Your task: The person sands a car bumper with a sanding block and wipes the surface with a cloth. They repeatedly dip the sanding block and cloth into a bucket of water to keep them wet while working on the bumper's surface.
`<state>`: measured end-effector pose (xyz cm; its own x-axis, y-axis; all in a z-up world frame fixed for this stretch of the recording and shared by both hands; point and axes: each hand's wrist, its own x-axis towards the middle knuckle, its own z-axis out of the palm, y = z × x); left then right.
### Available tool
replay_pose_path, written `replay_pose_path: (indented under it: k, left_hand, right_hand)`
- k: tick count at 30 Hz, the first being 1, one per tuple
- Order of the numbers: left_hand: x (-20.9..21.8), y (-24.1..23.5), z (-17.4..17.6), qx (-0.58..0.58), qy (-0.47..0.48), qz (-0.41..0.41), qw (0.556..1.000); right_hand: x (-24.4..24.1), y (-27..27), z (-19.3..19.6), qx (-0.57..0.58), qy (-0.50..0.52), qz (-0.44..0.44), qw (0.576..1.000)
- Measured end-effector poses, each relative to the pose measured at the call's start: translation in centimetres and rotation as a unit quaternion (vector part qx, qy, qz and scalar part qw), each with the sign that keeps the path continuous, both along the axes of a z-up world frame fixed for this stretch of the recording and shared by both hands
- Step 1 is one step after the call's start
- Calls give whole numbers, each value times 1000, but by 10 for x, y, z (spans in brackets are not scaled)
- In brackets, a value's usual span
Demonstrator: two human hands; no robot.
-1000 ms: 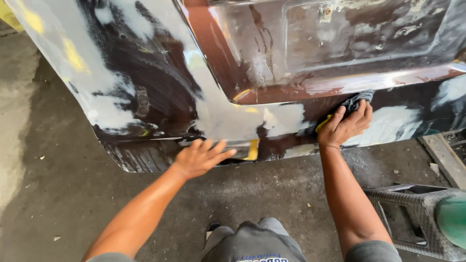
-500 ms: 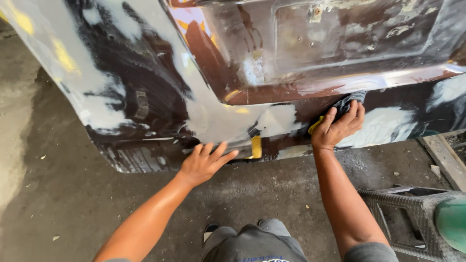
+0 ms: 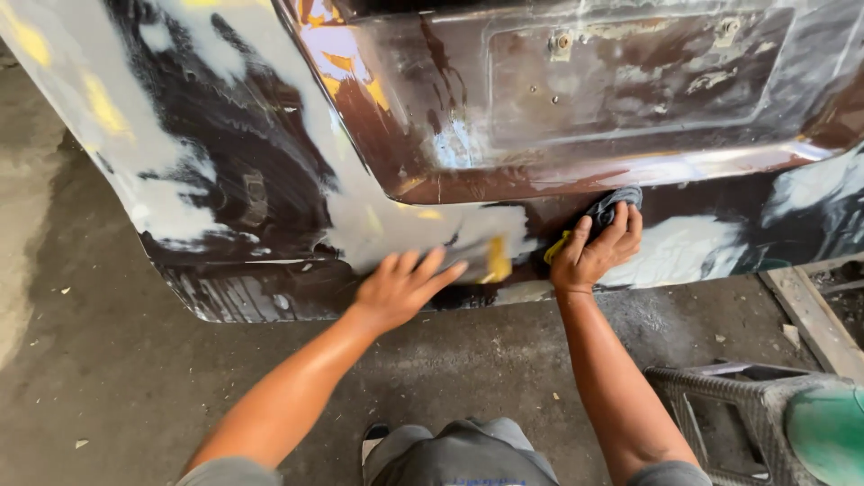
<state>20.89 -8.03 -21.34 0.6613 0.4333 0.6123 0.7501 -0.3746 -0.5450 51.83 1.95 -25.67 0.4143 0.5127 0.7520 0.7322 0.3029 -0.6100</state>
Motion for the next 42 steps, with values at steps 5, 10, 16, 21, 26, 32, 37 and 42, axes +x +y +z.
replay_pose_path:
  k: [5, 10, 16, 21, 26, 32, 37, 42]
  left_hand:
    - [-40, -18, -40, -29, 28, -16, 999]
    - [91, 57, 33, -13, -69, -21, 997]
    - [55, 34, 25, -19, -38, -38, 998]
    - [-56, -21, -20, -66, 23, -99, 993]
    - [-2, 23, 34, 2, 36, -103, 994]
    - [59, 52, 56, 13, -21, -65, 998]
    - [-27, -14, 5, -39, 30, -73, 996]
    - [-20, 3, 13, -55, 59, -101, 992]
  right_hand:
    - [-7, 0, 0, -12, 4, -11, 1000]
    - [-10, -2, -7, -22, -7, -26, 999]
    - [-13, 3, -5, -40, 41, -81, 995]
    - [-30, -1, 1, -55, 72, -106, 990]
    - [-31, 0, 0, -66, 73, -107, 989]
    - [-24, -3, -2, -62, 54, -94, 992]
    - [-23, -2, -7, -58, 51, -87, 993]
    - [-27, 1, -3, -57, 54, -96, 992]
